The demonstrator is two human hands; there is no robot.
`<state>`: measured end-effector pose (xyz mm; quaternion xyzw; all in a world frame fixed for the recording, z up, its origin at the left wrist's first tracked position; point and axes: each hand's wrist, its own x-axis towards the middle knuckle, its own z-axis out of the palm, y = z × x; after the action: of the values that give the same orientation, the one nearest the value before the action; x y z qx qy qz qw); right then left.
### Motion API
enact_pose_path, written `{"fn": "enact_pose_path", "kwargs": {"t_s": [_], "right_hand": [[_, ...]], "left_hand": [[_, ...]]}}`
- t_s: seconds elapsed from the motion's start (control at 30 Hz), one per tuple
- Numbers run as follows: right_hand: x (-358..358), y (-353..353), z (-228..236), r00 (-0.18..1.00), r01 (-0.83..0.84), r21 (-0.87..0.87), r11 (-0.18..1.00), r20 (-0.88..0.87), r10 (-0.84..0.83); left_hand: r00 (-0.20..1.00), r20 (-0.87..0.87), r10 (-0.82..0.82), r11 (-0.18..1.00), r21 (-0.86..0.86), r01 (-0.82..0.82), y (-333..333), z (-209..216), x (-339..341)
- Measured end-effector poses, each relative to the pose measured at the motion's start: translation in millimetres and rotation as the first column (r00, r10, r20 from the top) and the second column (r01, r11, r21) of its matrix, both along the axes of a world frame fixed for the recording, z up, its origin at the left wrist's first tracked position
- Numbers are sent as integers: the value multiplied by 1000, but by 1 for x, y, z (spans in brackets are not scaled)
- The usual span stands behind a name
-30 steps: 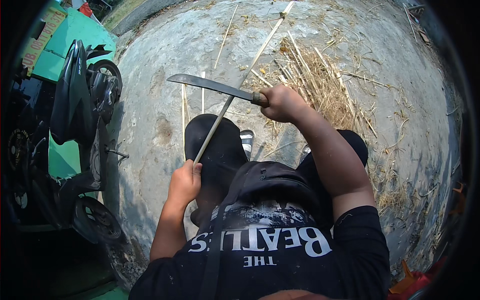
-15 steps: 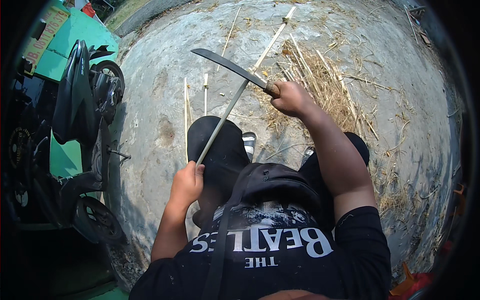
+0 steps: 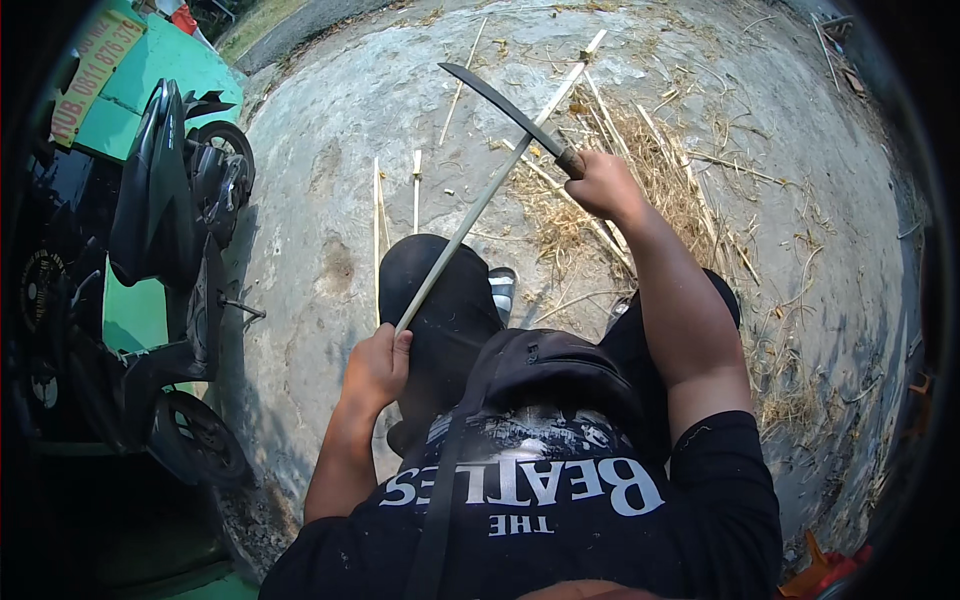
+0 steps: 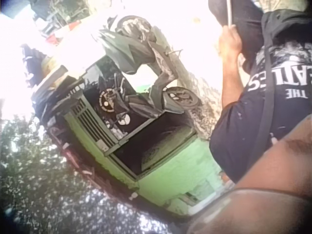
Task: The person scrapes along a bamboo stick using a knife.
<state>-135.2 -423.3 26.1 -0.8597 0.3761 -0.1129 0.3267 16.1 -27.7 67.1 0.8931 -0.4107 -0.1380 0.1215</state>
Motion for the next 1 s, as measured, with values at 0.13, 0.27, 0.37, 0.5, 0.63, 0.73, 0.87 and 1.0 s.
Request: {"fn": "enact_pose_path", "kwargs": {"t_s": [0.13,0.27,0.37,0.5,0.63,0.73,0.87,1.0], "right_hand": [[6,35,4,967,-237,-135,962,62,246],[13,61,3,880,-452,-340,825,-17,475],[12,38,3,915,-402,-238,884,-67,398],[6,-1,0,997,5,113,994,74,-13],[3,14,21,995,-87,142,986,-44,94],[9,48,19,943,-315,-51,948,-133,306],[15,51,20,884,-448,-122,886,-207,418],[14,6,-4,987,-136,139,981,-67,146]], "left_hand": [[999,-46,14,999,-50,-16,3,2,-5],[999,-37,16,997,-74,-19,1,-2,-4],[999,-38,9,995,-100,-13,1,-5,-3],[1000,-3,28,997,-69,-28,2,-3,-7],[1000,10,28,997,-71,-27,3,-3,-6],[1000,-3,9,997,-73,-9,-1,-3,-6],[1000,30,-2,993,-119,6,3,-7,-8],[996,90,20,994,-113,-10,-3,-6,-12]]}}
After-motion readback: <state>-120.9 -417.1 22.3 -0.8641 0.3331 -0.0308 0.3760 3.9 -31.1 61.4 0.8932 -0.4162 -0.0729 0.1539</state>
